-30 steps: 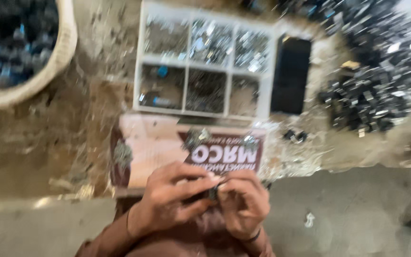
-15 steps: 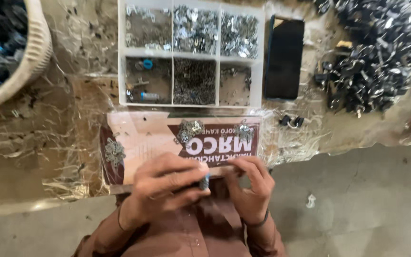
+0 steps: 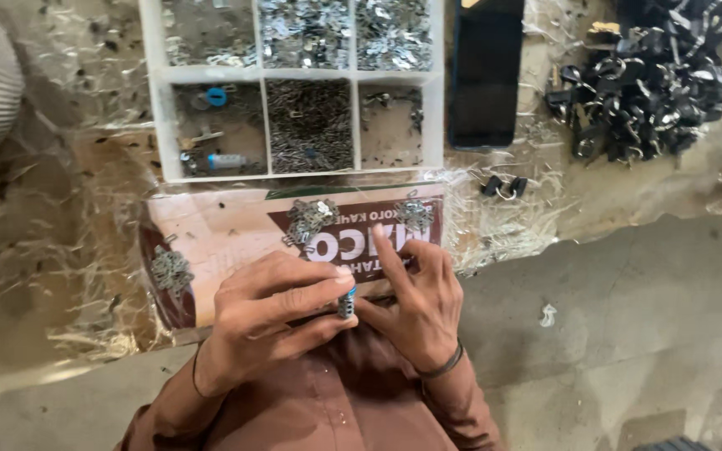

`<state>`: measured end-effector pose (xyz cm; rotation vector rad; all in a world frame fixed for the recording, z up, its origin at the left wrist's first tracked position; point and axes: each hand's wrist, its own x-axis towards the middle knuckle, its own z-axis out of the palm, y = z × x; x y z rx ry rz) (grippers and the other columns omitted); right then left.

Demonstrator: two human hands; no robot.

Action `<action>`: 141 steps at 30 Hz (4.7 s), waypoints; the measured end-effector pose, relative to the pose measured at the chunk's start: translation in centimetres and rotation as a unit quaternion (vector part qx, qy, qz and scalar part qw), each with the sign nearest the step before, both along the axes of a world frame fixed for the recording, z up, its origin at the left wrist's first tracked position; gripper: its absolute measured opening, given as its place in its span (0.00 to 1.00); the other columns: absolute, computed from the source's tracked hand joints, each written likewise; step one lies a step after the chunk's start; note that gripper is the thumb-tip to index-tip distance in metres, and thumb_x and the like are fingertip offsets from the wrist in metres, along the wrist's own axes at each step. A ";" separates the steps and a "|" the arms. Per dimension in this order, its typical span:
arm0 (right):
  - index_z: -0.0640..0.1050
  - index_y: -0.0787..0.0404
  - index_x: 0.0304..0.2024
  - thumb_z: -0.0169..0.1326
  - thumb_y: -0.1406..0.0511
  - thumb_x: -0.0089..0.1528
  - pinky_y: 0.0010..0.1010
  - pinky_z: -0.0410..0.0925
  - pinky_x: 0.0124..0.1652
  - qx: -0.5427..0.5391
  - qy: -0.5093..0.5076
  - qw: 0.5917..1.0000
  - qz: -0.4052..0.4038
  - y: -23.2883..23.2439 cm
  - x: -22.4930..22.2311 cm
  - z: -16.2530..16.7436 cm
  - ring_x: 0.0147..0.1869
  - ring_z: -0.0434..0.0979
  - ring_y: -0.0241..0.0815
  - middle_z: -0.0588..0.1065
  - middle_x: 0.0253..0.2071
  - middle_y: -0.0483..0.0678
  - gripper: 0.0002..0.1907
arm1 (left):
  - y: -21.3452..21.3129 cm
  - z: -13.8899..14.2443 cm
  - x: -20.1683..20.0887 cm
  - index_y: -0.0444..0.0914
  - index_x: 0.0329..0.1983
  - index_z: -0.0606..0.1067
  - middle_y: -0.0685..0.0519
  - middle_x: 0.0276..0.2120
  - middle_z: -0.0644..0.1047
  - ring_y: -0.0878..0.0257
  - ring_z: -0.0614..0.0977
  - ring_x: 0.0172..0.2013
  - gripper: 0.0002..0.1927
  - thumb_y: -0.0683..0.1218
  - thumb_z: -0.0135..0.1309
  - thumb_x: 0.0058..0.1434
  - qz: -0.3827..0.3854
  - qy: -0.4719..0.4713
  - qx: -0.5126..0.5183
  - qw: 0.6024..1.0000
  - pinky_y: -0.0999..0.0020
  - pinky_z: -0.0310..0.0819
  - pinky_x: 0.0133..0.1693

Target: The person sits at a workbench assembling small metal parts. They pick tiny metal pieces from a compartment organizer box and press them into a cylindrical metal body one at a time, placing finished assemblies into a basket and taking new components from piles on the table.

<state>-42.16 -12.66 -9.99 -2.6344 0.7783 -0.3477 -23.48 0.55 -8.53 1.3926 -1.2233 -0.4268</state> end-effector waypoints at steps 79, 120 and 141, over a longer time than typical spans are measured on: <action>0.81 0.65 0.39 0.63 0.77 0.57 0.22 0.67 0.34 0.187 -0.236 0.953 -0.042 2.5 1.6 1.8 0.36 0.78 0.35 0.78 0.39 0.51 0.09 | 1.3 -1.1 -0.2 0.42 0.58 0.78 0.52 0.50 0.79 0.56 0.83 0.42 0.26 0.43 0.69 0.56 0.002 0.006 -0.004 1.000 0.63 0.77 0.43; 0.80 0.56 0.56 0.70 0.51 0.57 0.39 0.64 0.45 -0.078 -0.074 0.977 0.185 1.4 1.5 -2.2 0.48 0.71 0.44 0.72 0.47 0.47 0.30 | 4.5 0.2 1.9 0.37 0.53 0.80 0.48 0.48 0.81 0.60 0.85 0.43 0.22 0.39 0.71 0.54 0.096 0.075 0.031 0.992 0.68 0.83 0.44; 0.79 0.67 0.40 0.61 0.82 0.56 0.28 0.74 0.40 0.277 -0.301 0.912 0.018 2.9 1.5 1.9 0.40 0.81 0.44 0.79 0.38 0.53 0.13 | 2.4 -0.6 0.0 0.40 0.53 0.80 0.53 0.46 0.81 0.58 0.83 0.39 0.22 0.46 0.72 0.55 0.022 0.000 -0.003 1.000 0.65 0.78 0.42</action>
